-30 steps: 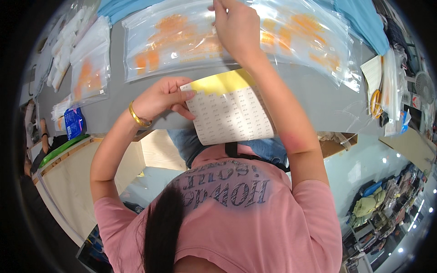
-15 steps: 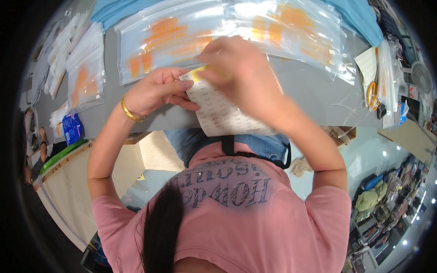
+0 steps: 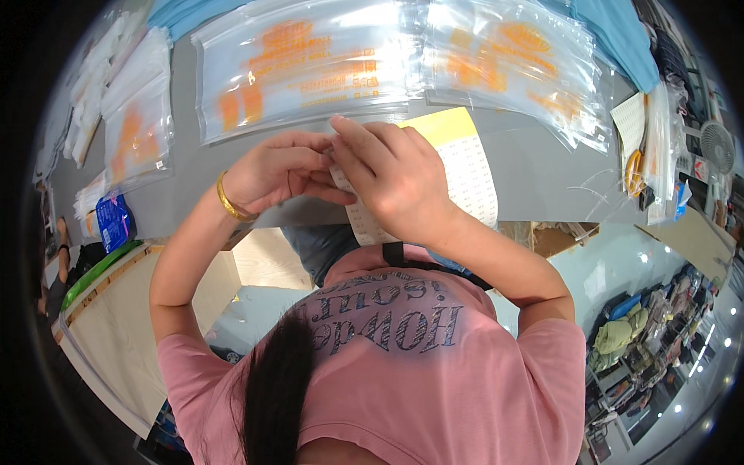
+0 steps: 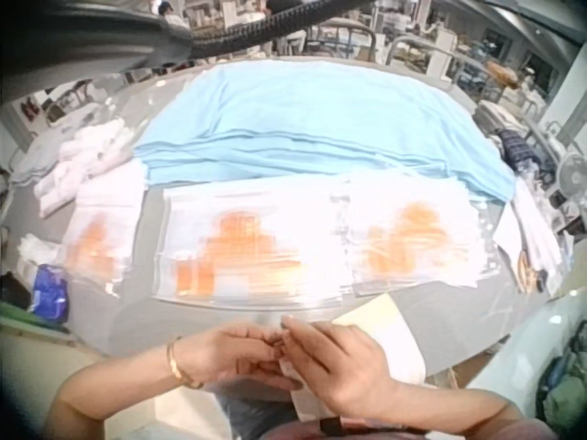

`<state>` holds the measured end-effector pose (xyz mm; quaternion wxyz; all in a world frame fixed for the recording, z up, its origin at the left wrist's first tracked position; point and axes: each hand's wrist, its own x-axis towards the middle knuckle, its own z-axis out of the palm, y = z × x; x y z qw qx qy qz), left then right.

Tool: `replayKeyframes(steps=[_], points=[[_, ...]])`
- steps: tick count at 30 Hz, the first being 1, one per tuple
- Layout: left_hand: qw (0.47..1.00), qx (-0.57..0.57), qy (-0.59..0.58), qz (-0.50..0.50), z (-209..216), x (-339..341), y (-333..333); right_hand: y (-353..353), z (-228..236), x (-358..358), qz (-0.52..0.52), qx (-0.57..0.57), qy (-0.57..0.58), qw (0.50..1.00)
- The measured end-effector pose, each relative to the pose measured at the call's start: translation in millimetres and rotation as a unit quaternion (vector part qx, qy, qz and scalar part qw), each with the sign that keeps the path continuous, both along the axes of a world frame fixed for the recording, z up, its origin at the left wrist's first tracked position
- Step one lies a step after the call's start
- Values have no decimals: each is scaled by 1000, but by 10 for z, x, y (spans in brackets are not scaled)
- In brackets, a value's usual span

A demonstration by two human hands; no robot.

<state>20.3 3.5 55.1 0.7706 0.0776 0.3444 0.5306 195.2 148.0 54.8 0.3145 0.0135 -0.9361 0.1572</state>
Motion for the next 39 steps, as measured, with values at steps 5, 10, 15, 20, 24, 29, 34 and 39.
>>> replayKeyframes(steps=[5, 10, 15, 20, 24, 29, 34, 39], points=[[1000, -3, -21, 23, -83, 28, -31, -9, -58, -33, 20, -12, 3, 1000], [999, 8, -35, 12, -119, 29, -44, -31, -81, -62, 23, -43, 17, 999], [999, 13, -42, 19, -165, 19, -51, -31, -108, -71, 16, -121, 21, 992], [996, 28, -71, 34, -200, 20, -32, -37, -121, -68, 17, -94, 12, 995], [998, -5, -47, 33, -165, 39, -36, -64, -134, -61, 27, -53, 30, 998], [997, -72, -36, 20, -181, 3, 24, -99, -178, -70, 36, -107, 21, 993], [992, -125, 20, -17, -234, -44, 138, -214, -61, -66, 44, -176, -6, 983], [949, 4, 296, -111, -154, 22, 170, -78, 346, 39, 33, -500, -96, 860]])
